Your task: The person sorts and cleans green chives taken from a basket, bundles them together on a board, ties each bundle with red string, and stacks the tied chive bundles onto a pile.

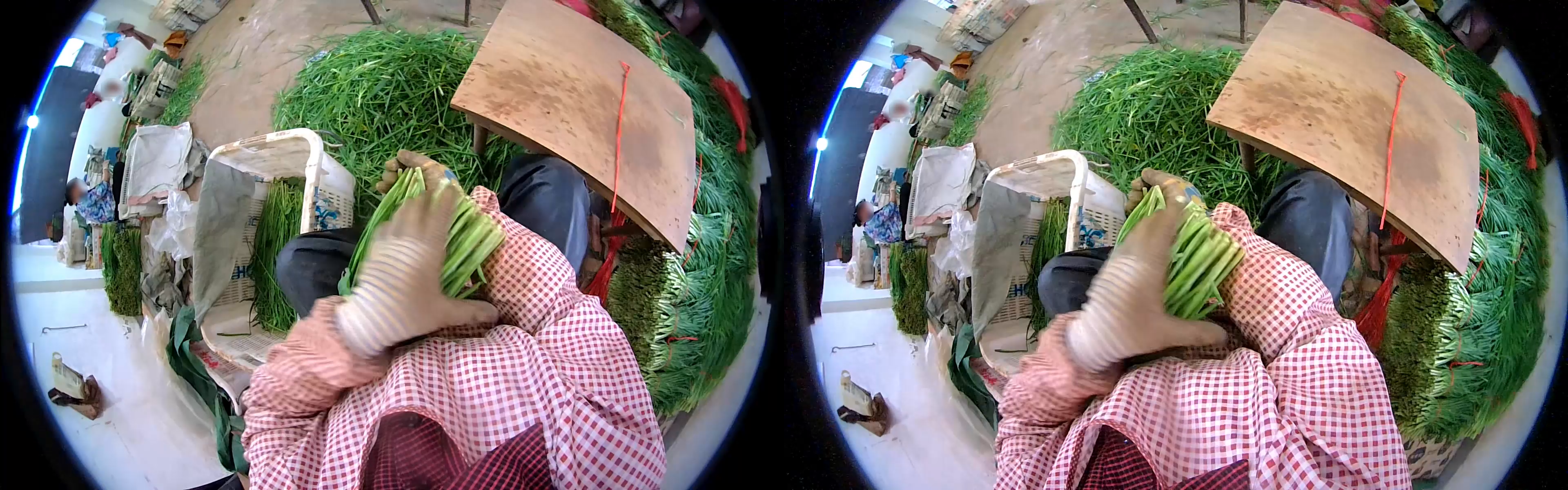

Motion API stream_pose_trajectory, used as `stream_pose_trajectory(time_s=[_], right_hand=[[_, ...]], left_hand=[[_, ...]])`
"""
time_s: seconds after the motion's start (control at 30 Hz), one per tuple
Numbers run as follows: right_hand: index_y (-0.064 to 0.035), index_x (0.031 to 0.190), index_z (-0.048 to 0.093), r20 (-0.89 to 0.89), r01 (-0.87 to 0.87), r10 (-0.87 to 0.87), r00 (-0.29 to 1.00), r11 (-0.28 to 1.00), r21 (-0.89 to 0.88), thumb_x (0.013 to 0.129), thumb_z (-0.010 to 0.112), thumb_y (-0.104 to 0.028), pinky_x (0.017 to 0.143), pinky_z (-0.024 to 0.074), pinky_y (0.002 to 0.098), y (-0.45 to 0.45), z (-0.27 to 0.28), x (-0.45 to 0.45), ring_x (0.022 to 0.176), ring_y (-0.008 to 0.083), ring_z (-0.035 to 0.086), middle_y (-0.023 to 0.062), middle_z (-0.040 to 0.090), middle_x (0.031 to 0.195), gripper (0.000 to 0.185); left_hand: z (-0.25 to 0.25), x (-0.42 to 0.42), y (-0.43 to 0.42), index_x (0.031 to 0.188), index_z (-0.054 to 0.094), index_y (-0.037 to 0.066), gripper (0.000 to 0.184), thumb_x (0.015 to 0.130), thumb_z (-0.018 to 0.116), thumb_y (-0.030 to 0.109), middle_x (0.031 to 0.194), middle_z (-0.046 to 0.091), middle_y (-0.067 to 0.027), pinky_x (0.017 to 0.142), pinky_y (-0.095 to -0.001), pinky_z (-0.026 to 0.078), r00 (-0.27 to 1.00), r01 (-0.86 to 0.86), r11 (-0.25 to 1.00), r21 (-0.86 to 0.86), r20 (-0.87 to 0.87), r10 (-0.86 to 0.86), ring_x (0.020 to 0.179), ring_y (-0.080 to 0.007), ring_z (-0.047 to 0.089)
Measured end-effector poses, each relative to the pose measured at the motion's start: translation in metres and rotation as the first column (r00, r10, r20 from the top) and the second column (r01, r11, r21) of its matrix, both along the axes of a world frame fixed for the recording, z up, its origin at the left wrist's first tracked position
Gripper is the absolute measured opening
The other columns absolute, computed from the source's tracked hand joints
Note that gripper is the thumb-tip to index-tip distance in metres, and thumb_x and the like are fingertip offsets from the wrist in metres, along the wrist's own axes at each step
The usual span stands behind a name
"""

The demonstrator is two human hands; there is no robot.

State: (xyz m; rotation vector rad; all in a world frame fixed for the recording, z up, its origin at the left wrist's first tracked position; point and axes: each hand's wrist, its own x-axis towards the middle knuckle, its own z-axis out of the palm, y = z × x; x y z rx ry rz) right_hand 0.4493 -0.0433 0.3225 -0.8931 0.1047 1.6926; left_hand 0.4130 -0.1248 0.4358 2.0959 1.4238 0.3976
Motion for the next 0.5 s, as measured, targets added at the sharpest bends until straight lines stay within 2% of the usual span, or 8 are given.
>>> stream_pose_trajectory(time_s=[0.03,0.1,0.17,0.2,0.3,0.37,0.4,0.5], right_hand=[[-0.0048,0.087,0.062,-0.005,-0.005,0.005,1.0,1.0,0.004,0.09,0.064,-0.027,0.068,0.0571,0.0395,0.006,-0.003,0.006,0.074,0.0246,0.066,0.0087,0.066,0.078,0.022],[-0.0047,0.09,0.062,-0.169,-0.518,0.519,0.838,0.854,0.055,0.088,0.066,-0.025,0.066,0.0574,0.0382,0.022,-0.017,0.025,0.074,0.0243,0.067,0.0091,0.066,0.078,0.021],[-0.0036,0.094,0.061,-0.168,-0.458,0.457,0.874,0.888,0.033,0.09,0.064,-0.025,0.069,0.0574,0.0363,0.015,-0.021,0.024,0.077,0.0254,0.067,0.0108,0.066,0.082,0.022],[-0.0031,0.094,0.061,0.198,-0.527,0.489,0.85,0.798,0.291,0.091,0.062,-0.026,0.071,0.0573,0.0364,0.013,-0.026,0.028,0.078,0.0258,0.067,0.0111,0.067,0.083,0.023],[-0.0006,0.105,0.06,0.335,-0.624,0.555,0.761,0.768,0.145,0.096,0.054,-0.035,0.079,0.0561,0.0374,0.015,-0.01,0.029,0.086,0.0257,0.066,0.0137,0.067,0.095,0.036],[0.001,0.12,0.055,-0.129,-0.534,0.568,0.813,0.816,0.223,0.096,0.052,-0.045,0.086,0.0536,0.0403,0.008,-0.008,0.034,0.097,0.0251,0.064,0.017,0.064,0.109,0.052],[0.0023,0.128,0.05,-0.207,-0.494,0.556,0.805,0.822,0.286,0.092,0.05,-0.059,0.093,0.0499,0.0431,0.003,-0.013,0.037,0.107,0.0273,0.061,0.0185,0.06,0.119,0.071],[0.0017,0.128,0.051,-0.378,-0.332,0.56,0.737,0.788,0.519,0.083,0.051,-0.069,0.1,0.0443,0.0469,-0.007,-0.019,0.049,0.112,0.0306,0.058,0.019,0.06,0.121,0.084]], left_hand=[[-0.005,0.012,-0.007,0.144,0.025,-0.003,0.123,0.049,0.091,0.041,0.142,0.032,-0.0317,0.109,-0.0553,0.027,0.981,-0.021,1.0,-0.008,-0.192,0.019,0.133,-0.047,0.032],[-0.016,0.02,-0.011,0.144,0.023,-0.001,0.124,0.049,0.09,0.041,0.142,0.03,-0.033,0.107,-0.0574,0.028,0.949,0.006,0.995,0.101,-0.315,0.026,0.132,-0.0499,0.031],[-0.023,0.017,-0.011,0.145,0.021,0.001,0.124,0.049,0.089,0.041,0.142,0.028,-0.0343,0.105,-0.0595,0.029,0.903,0.046,0.978,0.205,-0.427,0.047,0.131,-0.0528,0.029],[-0.023,0.008,-0.008,0.146,0.019,0.002,0.124,0.049,0.088,0.037,0.142,0.027,-0.0343,0.106,-0.0584,0.03,0.887,-0.055,0.974,0.219,-0.437,0.148,0.132,-0.0523,0.028],[-0.02,-0.023,0.005,0.147,0.008,0.0,0.125,0.054,0.088,0.024,0.142,0.032,-0.0281,0.11,-0.0459,0.032,0.872,-0.343,0.927,0.151,-0.315,0.374,0.134,-0.0454,0.03],[-0.041,-0.046,0.001,0.146,0.002,-0.003,0.127,0.057,0.089,0.022,0.139,0.038,-0.0221,0.11,-0.0395,0.034,0.934,-0.322,0.947,-0.003,0.163,0.318,0.133,-0.0346,0.036],[-0.049,-0.051,0.001,0.145,0.0,-0.004,0.127,0.058,0.09,0.02,0.136,0.043,-0.0171,0.108,-0.0354,0.035,0.935,-0.323,0.943,-0.08,0.126,0.331,0.128,-0.0266,0.041],[-0.044,-0.051,0.005,0.145,0.006,-0.004,0.123,0.057,0.09,0.019,0.135,0.044,-0.0165,0.106,-0.0344,0.038,0.932,-0.344,0.926,-0.155,0.062,0.356,0.125,-0.0254,0.044]])
